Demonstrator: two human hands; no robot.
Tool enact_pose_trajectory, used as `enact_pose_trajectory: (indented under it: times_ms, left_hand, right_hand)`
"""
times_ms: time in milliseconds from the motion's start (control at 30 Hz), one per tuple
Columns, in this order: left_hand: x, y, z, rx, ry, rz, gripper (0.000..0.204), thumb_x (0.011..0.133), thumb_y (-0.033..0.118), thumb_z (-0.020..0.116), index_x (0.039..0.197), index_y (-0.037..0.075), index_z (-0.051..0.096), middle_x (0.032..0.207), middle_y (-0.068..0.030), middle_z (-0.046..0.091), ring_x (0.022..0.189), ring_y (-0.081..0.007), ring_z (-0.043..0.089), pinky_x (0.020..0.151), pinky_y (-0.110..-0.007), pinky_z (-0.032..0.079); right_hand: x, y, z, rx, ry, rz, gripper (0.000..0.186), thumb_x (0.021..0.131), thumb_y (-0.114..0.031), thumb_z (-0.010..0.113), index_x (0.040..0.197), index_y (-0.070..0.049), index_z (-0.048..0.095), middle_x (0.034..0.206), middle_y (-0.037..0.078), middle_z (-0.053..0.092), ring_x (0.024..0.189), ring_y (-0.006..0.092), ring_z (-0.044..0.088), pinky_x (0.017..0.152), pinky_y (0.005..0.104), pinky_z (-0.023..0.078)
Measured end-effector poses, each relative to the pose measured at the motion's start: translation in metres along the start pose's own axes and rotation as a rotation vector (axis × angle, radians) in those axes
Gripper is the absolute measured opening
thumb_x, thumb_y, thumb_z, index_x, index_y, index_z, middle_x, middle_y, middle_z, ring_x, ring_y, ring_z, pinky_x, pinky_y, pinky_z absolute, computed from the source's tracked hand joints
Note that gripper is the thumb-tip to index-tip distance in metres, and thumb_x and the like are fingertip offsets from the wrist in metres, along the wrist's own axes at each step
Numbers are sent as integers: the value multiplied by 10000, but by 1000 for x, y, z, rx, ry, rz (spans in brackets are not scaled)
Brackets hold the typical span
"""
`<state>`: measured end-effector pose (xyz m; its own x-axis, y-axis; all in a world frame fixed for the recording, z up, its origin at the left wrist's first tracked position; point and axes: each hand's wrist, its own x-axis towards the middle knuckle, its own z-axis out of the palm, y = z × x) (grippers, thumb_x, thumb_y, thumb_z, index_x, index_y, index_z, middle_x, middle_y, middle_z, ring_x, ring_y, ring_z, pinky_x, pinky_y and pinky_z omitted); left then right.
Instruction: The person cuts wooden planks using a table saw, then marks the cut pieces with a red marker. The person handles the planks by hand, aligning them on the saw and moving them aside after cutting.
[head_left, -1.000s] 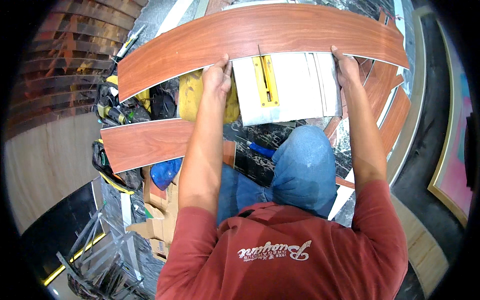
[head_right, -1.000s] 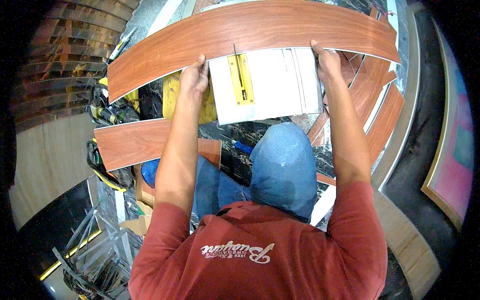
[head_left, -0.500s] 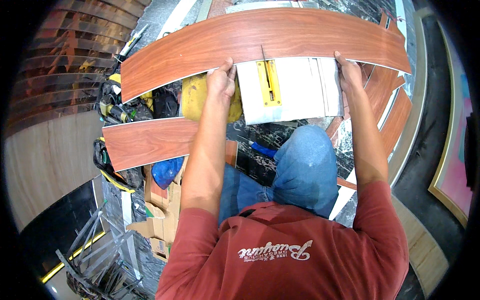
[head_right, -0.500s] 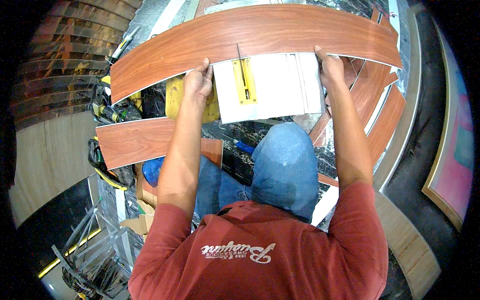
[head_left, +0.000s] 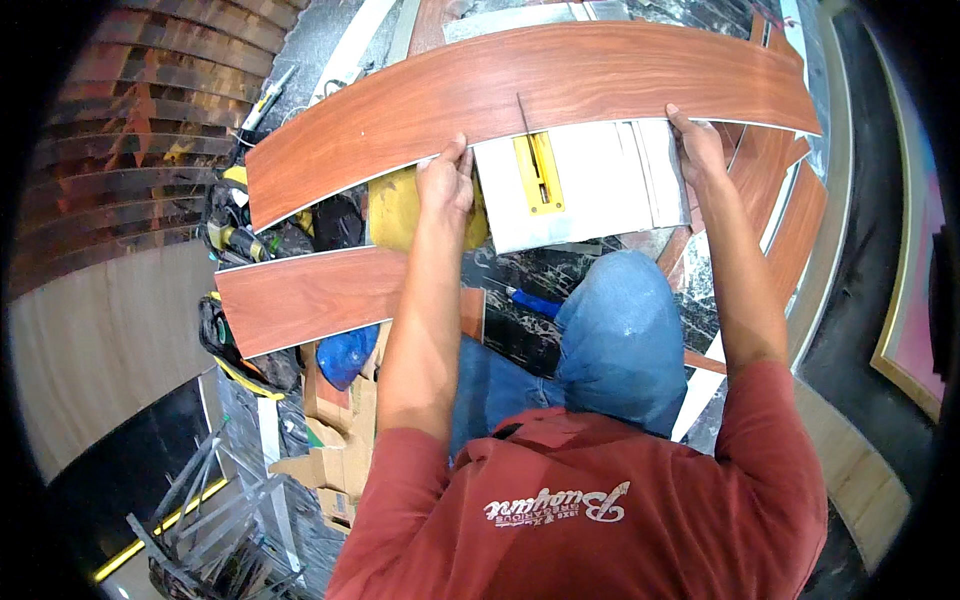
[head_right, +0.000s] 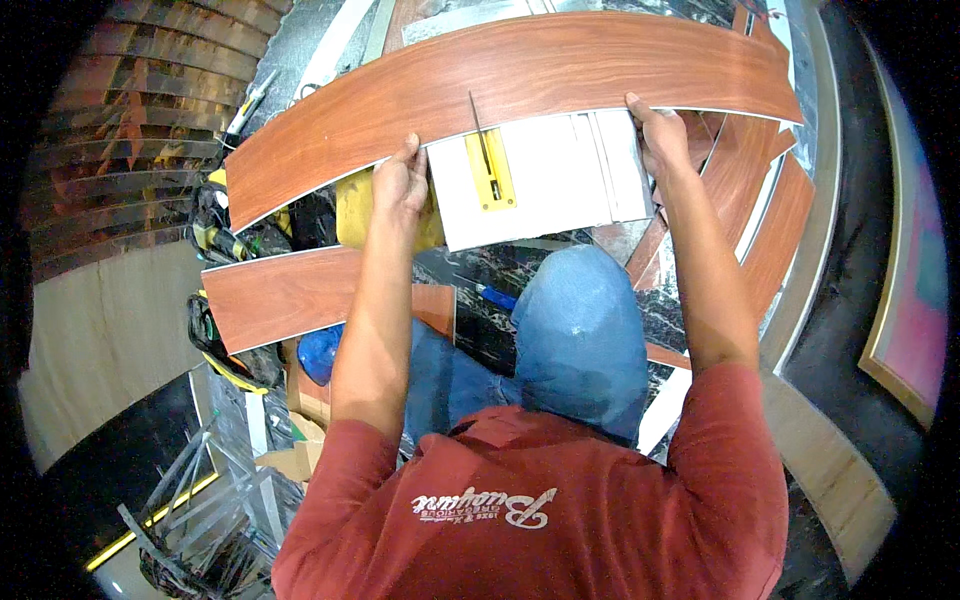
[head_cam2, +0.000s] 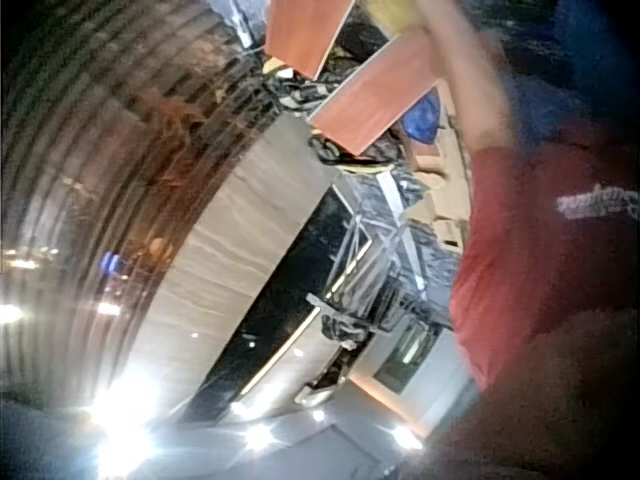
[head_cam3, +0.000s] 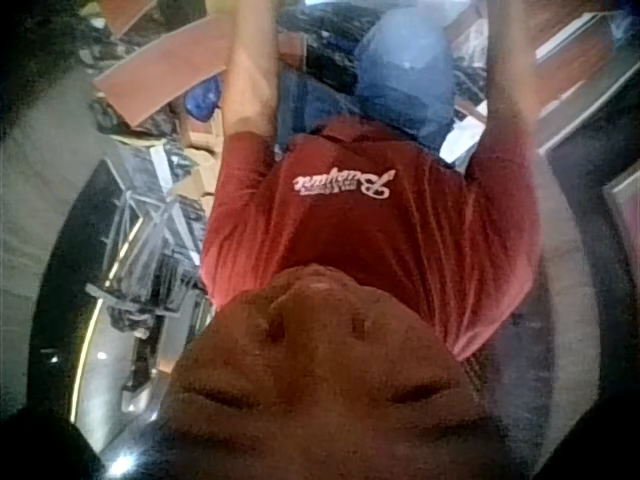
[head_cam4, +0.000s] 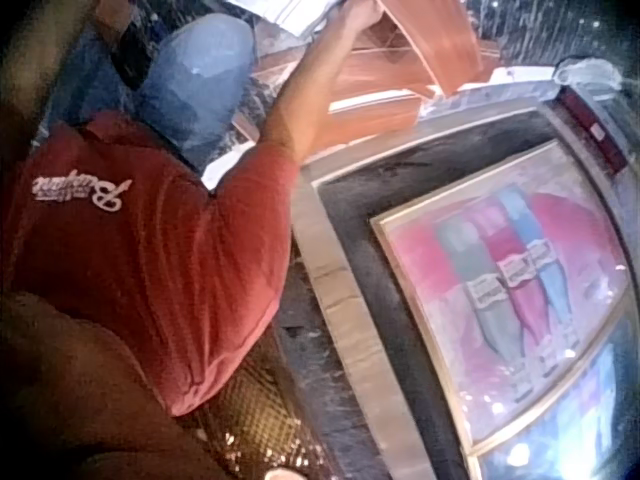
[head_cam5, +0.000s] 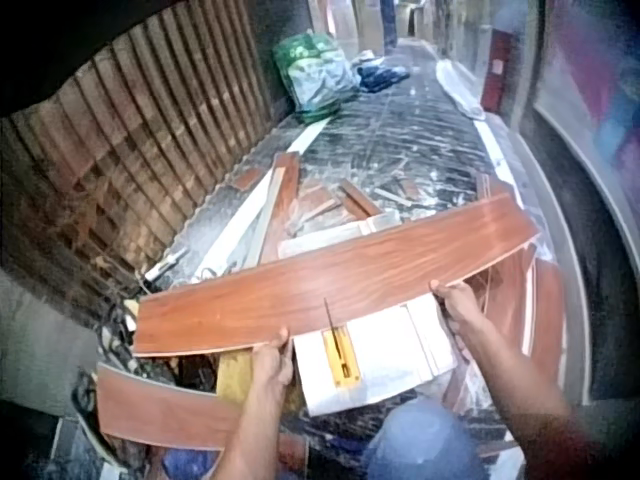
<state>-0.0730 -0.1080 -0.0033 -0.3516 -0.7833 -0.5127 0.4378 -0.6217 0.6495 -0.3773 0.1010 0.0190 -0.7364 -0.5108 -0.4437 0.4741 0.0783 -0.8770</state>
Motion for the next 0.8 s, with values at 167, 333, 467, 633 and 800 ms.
enact_pose_trajectory:
  times_ms: [167, 333, 467, 633, 800]
  left_hand:
    - [-3, 0, -2, -8, 21, -6, 425, 889, -61, 602, 1276, 67, 482, 1213, -99, 580, 1107, -217, 577, 1010, -348, 459]
    - [-14, 1, 2, 2, 10, 23, 318, 909, -30, 593, 1215, 10, 512, 1152, -117, 600, 1090, -223, 591, 1034, -348, 468]
    - [-12, -2, -3, -1, 47, -9, 412, 883, -58, 611, 1257, 75, 498, 1196, -93, 590, 1084, -211, 590, 973, -347, 487]
    - [-17, -2, -7, 6, 54, -9, 386, 873, -53, 629, 1220, 74, 517, 1142, -76, 614, 1040, -200, 608, 931, -326, 507]
    - [-22, -5, -8, -12, 42, -13, 386, 865, -51, 640, 1208, 80, 521, 1133, -68, 620, 1040, -197, 613, 921, -317, 508]
  right_hand:
    - [-4, -1, 1, 50, -7, -4, 339, 911, -119, 664, 1146, 96, 549, 1024, 142, 631, 893, 211, 595, 806, 344, 498]
    - [-1, 5, -4, 64, 7, 12, 320, 901, -102, 673, 1127, 98, 565, 998, 140, 644, 876, 205, 592, 798, 349, 489]
    - [-1, 9, -11, 36, -16, -1, 364, 913, -125, 663, 1164, 102, 527, 1040, 166, 632, 912, 232, 619, 811, 355, 518]
    - [-16, 5, -2, 89, 17, 8, 332, 908, -106, 659, 1141, 107, 556, 1052, 180, 650, 920, 244, 624, 834, 363, 493]
    - [-18, 6, -10, 72, -8, 10, 326, 912, -94, 649, 1144, 114, 552, 1066, 194, 646, 938, 245, 624, 852, 359, 488]
